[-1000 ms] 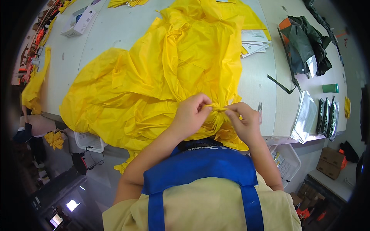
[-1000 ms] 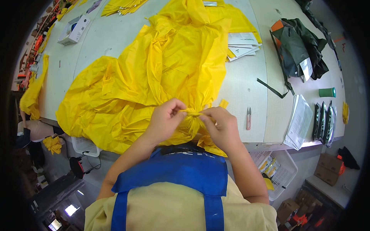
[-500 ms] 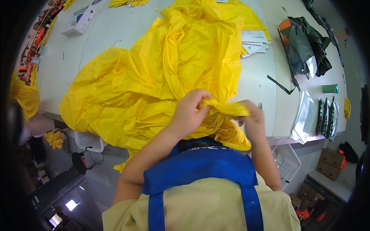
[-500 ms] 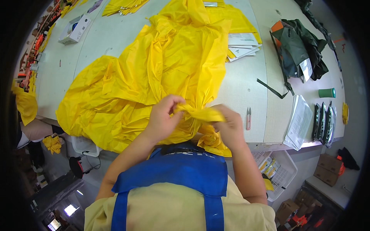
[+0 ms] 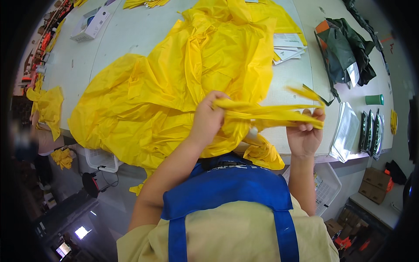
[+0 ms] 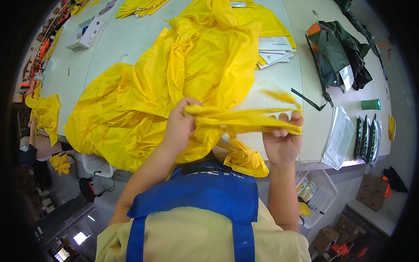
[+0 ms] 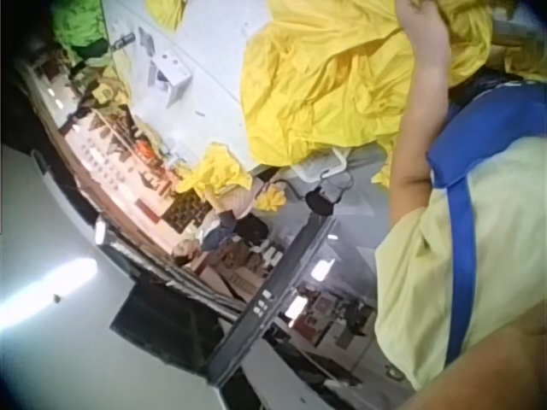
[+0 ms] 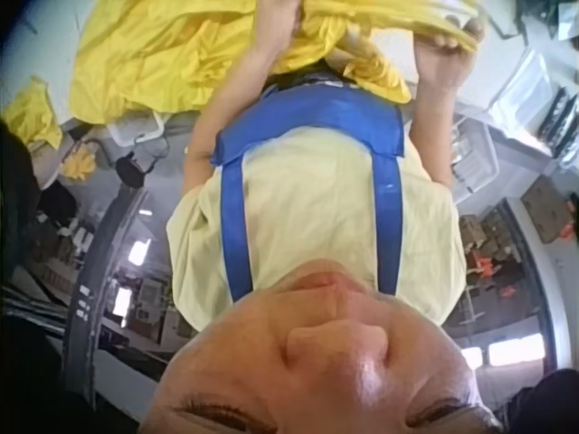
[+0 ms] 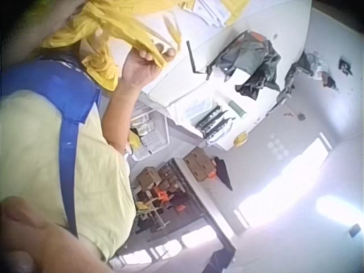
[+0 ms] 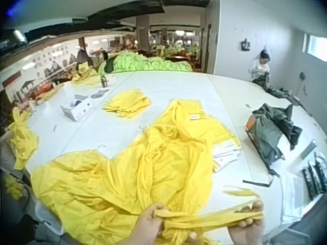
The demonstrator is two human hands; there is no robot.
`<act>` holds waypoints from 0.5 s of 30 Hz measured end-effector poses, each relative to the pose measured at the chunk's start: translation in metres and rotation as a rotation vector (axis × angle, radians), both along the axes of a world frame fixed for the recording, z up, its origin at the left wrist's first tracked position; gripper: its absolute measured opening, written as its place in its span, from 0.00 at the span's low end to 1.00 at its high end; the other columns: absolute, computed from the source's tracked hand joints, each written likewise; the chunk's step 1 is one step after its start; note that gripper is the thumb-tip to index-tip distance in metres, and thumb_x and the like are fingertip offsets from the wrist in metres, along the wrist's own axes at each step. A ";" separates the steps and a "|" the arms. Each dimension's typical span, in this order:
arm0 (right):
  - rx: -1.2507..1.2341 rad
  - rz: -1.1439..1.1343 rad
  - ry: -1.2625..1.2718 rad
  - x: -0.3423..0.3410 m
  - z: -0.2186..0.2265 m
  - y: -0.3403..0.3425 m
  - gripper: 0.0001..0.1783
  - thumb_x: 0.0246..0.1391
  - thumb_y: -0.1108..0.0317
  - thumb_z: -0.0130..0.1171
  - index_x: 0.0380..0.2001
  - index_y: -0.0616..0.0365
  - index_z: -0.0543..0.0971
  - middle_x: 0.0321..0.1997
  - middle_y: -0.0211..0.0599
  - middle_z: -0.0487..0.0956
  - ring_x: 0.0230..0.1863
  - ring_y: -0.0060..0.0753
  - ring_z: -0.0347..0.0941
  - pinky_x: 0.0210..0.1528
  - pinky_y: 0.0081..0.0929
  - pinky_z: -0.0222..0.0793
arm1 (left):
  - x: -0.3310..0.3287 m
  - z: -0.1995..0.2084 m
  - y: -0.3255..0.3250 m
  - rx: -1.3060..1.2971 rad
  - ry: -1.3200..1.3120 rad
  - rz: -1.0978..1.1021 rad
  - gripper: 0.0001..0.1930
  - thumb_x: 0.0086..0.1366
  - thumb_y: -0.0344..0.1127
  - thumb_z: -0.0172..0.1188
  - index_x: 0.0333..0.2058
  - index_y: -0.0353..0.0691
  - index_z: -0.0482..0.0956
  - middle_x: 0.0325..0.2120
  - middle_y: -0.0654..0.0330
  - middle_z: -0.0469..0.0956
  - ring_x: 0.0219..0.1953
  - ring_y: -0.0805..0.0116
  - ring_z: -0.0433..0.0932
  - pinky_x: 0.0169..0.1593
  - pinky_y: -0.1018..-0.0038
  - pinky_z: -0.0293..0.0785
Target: The person folds a yellow raincoat on a white table. They smooth the fabric, fold the sleeves and body, and use a small tool to trim loose threads. The person then folds the raincoat into a compact rectangle.
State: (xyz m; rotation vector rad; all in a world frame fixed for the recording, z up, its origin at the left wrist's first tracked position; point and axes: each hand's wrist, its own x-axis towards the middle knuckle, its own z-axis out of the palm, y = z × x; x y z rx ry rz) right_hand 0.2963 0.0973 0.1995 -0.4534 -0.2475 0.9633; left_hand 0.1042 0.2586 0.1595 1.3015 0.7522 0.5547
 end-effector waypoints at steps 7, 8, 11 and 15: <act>0.067 -0.126 -0.026 0.060 -0.006 -0.032 0.15 0.65 0.57 0.43 0.45 0.52 0.73 0.19 0.20 0.56 0.18 0.14 0.47 0.30 0.17 0.52 | -0.041 -0.018 0.044 -0.772 -0.409 0.505 0.14 0.67 0.45 0.51 0.44 0.42 0.73 0.39 0.59 0.77 0.43 0.64 0.77 0.48 0.61 0.73; 0.096 -0.140 -0.061 0.068 0.007 -0.035 0.15 0.66 0.58 0.42 0.45 0.54 0.72 0.19 0.19 0.55 0.18 0.15 0.47 0.29 0.17 0.52 | -0.049 -0.020 0.051 -0.684 -0.366 0.425 0.15 0.67 0.45 0.51 0.45 0.42 0.73 0.41 0.58 0.77 0.43 0.64 0.77 0.48 0.60 0.73; 0.203 -0.123 -0.136 0.091 0.067 -0.030 0.15 0.66 0.60 0.41 0.44 0.58 0.70 0.19 0.19 0.55 0.18 0.15 0.46 0.28 0.18 0.50 | -0.058 -0.022 0.038 -0.170 0.097 -0.057 0.23 0.62 0.46 0.57 0.51 0.39 0.70 0.44 0.57 0.76 0.47 0.60 0.74 0.51 0.57 0.70; 0.143 -0.231 -0.486 0.141 0.154 -0.041 0.14 0.65 0.62 0.42 0.43 0.59 0.71 0.21 0.27 0.63 0.22 0.22 0.57 0.34 0.26 0.57 | -0.050 -0.021 -0.022 0.993 0.551 -0.422 0.24 0.57 0.43 0.60 0.50 0.37 0.71 0.46 0.53 0.76 0.51 0.55 0.71 0.53 0.62 0.68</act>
